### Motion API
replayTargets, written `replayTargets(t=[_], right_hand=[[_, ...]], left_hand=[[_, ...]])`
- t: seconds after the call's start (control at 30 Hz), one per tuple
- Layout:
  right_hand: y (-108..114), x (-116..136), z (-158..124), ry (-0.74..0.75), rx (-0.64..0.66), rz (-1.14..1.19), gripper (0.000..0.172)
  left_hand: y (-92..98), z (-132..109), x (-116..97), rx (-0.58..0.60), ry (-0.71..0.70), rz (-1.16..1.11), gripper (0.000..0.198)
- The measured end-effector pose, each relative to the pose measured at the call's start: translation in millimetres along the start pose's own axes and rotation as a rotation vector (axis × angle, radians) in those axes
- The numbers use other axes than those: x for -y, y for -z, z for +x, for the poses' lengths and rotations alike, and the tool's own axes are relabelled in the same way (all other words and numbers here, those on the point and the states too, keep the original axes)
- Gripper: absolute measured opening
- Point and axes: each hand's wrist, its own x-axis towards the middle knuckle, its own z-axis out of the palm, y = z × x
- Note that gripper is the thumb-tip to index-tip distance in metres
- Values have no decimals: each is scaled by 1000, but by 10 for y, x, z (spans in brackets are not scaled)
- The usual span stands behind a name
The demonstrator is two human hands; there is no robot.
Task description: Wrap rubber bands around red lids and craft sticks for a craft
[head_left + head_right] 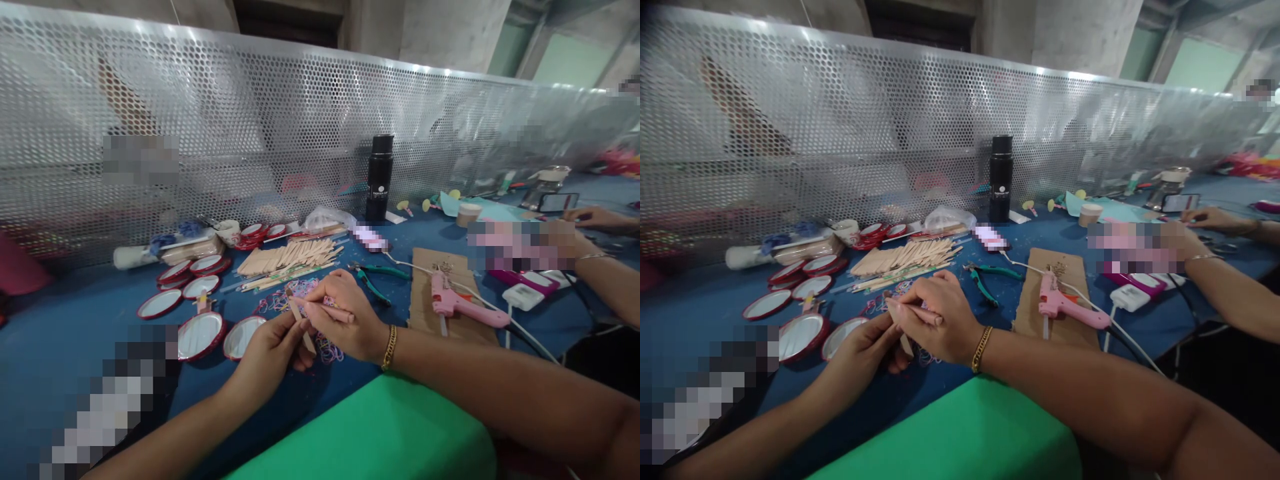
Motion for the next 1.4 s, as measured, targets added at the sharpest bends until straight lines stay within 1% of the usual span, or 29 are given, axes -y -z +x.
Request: replayTargets(t=[0.2,0.4,0.6,0.73,0.8,0.9,0.93,1.03,1.2,1.27,1.33,1.37,1.4], right_hand=[[12,-11,5,-18,-78,-40,10],[10,26,-4,-10,7,0,12],[15,-3,2,-4,-74,-38,10],[9,-1,5,18,-46,-5,10],[19,-4,24,1,-48,-16,10],[74,-29,82,-62,-127,-26,13],[102,-42,106,-87,-161,-10,14],[194,-91,181,-126,-178,108,13],[365,-157,324,-167,-163,301,18],[457,-178,386,-192,-133,352,21],[556,-207,431,-237,-56,326,21],[603,-226,442,-255,16,277,20],[642,-247,443,-266,106,180,16]], left_hand=[[10,4,26,-3,3,-4,44],[9,4,34,9,-32,8,45],[-1,14,28,-12,-7,0,44],[-2,5,10,-9,-10,10,45],[0,-2,7,-11,-8,7,45],[10,-9,17,-18,4,-8,43],[15,-10,24,-19,9,-16,42],[32,-16,46,-37,6,-47,40],[35,-36,40,-81,-26,-72,33],[28,-41,25,-101,-36,-88,31],[22,-45,13,-102,-57,-93,30],[21,-47,10,-96,-68,-89,30],[21,-50,9,-89,-76,-82,31]])
